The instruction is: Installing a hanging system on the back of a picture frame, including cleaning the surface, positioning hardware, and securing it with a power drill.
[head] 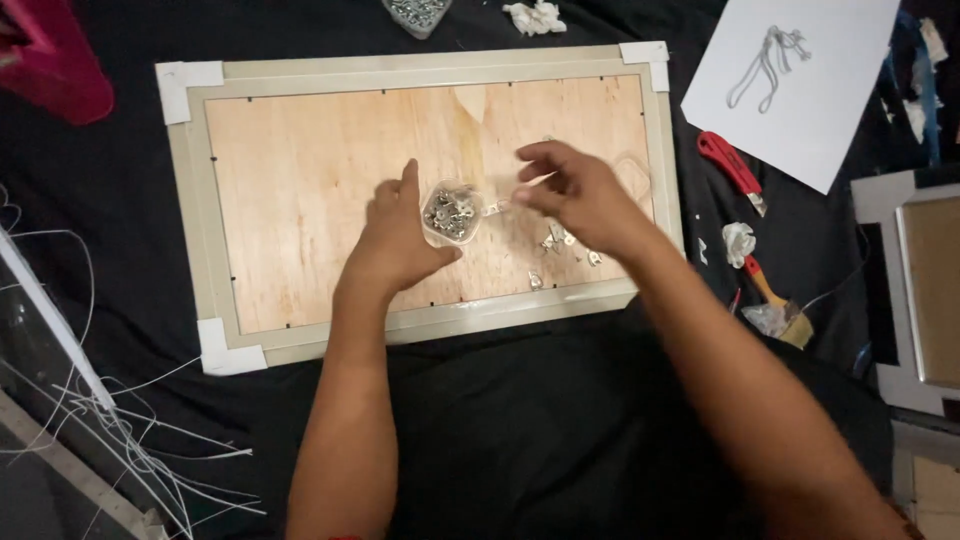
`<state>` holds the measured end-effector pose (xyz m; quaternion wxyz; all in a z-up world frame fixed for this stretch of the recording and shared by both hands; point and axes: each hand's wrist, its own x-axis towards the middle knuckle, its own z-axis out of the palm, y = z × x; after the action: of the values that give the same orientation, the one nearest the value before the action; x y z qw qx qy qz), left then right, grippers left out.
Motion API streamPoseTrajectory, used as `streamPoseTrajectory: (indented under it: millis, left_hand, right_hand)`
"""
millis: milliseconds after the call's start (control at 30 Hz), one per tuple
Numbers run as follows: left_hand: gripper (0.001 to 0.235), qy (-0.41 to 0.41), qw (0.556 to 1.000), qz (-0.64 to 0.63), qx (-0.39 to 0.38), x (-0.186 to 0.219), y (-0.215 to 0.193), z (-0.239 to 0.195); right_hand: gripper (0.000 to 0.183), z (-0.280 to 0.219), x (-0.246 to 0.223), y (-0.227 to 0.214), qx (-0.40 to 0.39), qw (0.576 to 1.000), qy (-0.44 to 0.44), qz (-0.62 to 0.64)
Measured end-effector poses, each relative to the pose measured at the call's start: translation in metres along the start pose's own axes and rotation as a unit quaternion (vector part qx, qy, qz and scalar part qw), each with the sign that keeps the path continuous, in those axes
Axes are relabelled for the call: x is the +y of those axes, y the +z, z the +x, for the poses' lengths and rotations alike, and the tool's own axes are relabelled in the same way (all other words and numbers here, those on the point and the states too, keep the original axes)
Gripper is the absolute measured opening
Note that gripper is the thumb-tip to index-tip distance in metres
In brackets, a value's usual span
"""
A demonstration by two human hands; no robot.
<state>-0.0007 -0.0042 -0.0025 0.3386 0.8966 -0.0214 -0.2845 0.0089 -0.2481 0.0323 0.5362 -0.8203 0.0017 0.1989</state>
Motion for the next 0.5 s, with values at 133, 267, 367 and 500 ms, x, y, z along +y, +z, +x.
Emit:
streamPoseTrajectory:
  millis: [133, 267, 367, 500]
  left_hand:
    - [0.081, 0.123, 0.985, 0.044, 0.113, 0.028, 0.03, -0.001]
    - [0.048, 0.186, 0.981, 0.045, 0.016, 0.025, 0.129, 0.017]
    - [0.044, 0.207, 0.973, 0.096, 0.033, 0.022, 0.169, 0.023]
    - [0.038, 0.133, 0.983, 0.116, 0.058, 0.022, 0.178, 0.028]
  right_hand:
    - [0.033, -0.021, 0.046, -0.04, 0.049, 0.945, 0.072, -0.316]
    - [0.029, -0.054, 0.124, -0.045, 0.023, 0.924, 0.124, -0.36]
    - [0.029, -0.067, 0.146, -0.043, 0.069, 0.914, 0.165, -0.364]
    - [0.034, -0.066, 0.148, -0.024, 0.101, 0.922, 0.193, -0.321]
